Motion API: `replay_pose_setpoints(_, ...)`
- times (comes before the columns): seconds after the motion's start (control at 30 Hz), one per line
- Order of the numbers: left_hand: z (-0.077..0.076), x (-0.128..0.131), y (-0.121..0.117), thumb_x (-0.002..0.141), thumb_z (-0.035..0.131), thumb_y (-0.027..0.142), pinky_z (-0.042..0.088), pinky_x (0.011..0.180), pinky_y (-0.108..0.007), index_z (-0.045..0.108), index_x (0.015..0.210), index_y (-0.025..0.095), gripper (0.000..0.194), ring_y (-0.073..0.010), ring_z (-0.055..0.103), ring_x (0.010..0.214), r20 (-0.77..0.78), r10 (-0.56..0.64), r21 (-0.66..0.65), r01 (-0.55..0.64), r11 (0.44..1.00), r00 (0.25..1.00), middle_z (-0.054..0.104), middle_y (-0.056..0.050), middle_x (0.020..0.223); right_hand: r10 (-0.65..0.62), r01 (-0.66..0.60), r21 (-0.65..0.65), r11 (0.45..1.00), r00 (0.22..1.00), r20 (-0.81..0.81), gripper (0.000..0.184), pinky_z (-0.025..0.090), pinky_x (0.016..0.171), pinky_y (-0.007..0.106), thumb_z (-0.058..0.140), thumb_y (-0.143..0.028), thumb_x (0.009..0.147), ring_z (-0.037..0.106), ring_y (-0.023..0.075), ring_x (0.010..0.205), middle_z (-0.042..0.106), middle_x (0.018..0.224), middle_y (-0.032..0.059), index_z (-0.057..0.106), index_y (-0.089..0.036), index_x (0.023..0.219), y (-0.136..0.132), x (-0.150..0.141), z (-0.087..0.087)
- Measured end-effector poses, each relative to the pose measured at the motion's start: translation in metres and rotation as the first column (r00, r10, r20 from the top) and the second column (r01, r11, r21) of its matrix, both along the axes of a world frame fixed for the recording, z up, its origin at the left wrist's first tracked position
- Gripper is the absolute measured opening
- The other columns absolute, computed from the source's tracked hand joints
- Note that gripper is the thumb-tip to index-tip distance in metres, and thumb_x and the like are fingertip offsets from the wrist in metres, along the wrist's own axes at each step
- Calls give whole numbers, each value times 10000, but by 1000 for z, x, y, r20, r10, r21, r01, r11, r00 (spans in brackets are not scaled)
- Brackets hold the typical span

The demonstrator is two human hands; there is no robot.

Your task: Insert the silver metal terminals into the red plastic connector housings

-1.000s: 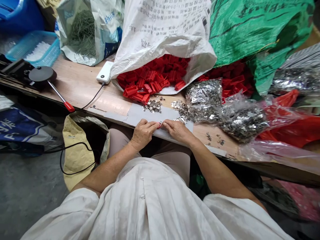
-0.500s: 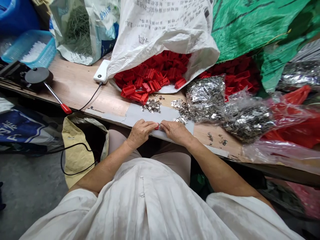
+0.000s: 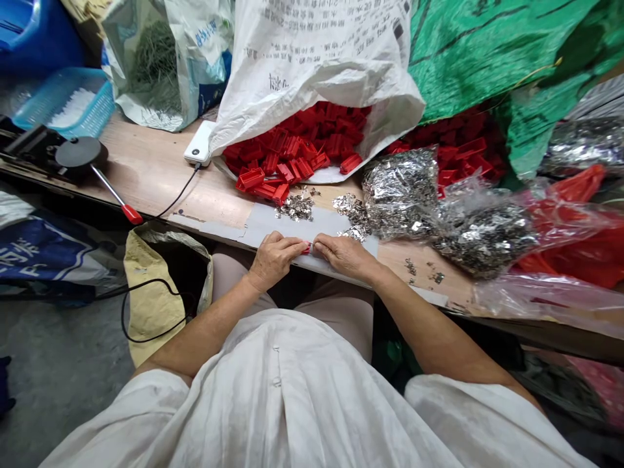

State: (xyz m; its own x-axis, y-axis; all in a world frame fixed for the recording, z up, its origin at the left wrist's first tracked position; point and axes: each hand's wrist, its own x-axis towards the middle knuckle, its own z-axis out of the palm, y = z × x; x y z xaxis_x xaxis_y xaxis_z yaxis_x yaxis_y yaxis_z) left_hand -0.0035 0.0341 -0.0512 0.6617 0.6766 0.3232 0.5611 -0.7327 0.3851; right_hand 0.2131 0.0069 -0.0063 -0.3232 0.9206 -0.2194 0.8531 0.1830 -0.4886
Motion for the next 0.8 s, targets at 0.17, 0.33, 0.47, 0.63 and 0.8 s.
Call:
replay_pose_setpoints(0.17, 0, 1, -2, 943, 430, 203, 424, 848, -359, 644, 1204, 315, 356, -198, 521, 918, -9, 19, 7, -19, 1000, 1000, 679, -10, 1176, 2, -8, 54, 999, 994, 110, 290, 285, 601, 263, 325, -328, 983, 579, 178, 695, 678, 799, 30, 599, -248, 932, -2, -4, -5)
replay_pose_setpoints(0.33, 0, 2, -2, 942, 423, 206, 413, 845, -364, 650, 1199, 303, 356, -208, 516, 919, -22, 30, -2, -30, 1000, 999, 680, -16, 1167, -4, -15, 87, 996, 978, 208, 289, 256, 592, 280, 321, -317, 984, 586, 192, 696, 696, 827, 49, 602, -249, 973, -3, -11, -5)
replay_pose_setpoints(0.47, 1, 2, -1, 946, 444, 231, 404, 835, -357, 666, 1160, 299, 316, -203, 509, 898, 2, 37, 27, -37, 999, 999, 692, -8, 1140, -23, 1, 98, 995, 973, 229, 292, 238, 593, 286, 325, -330, 982, 578, 202, 697, 700, 843, 66, 605, -244, 995, -2, -14, -3)
replay_pose_setpoints(0.63, 6, 4, -2, 960, 447, 322, 388, 830, -345, 668, 1139, 274, 288, -194, 503, 868, 17, 54, 39, -55, 998, 998, 708, -12, 1083, 0, -9, 84, 996, 994, 113, 313, 259, 594, 270, 291, -347, 989, 568, 190, 703, 685, 825, 42, 585, -245, 962, -1, -6, -5)
replay_pose_setpoints(0.8, 8, 5, -1, 972, 416, 359, 376, 831, -348, 657, 1170, 282, 322, -196, 495, 878, 4, 48, -4, -48, 999, 999, 702, -18, 1067, 53, -64, 99, 993, 993, 110, 293, 269, 603, 258, 305, -347, 984, 575, 182, 728, 690, 870, 36, 578, -241, 981, -2, -1, -6)
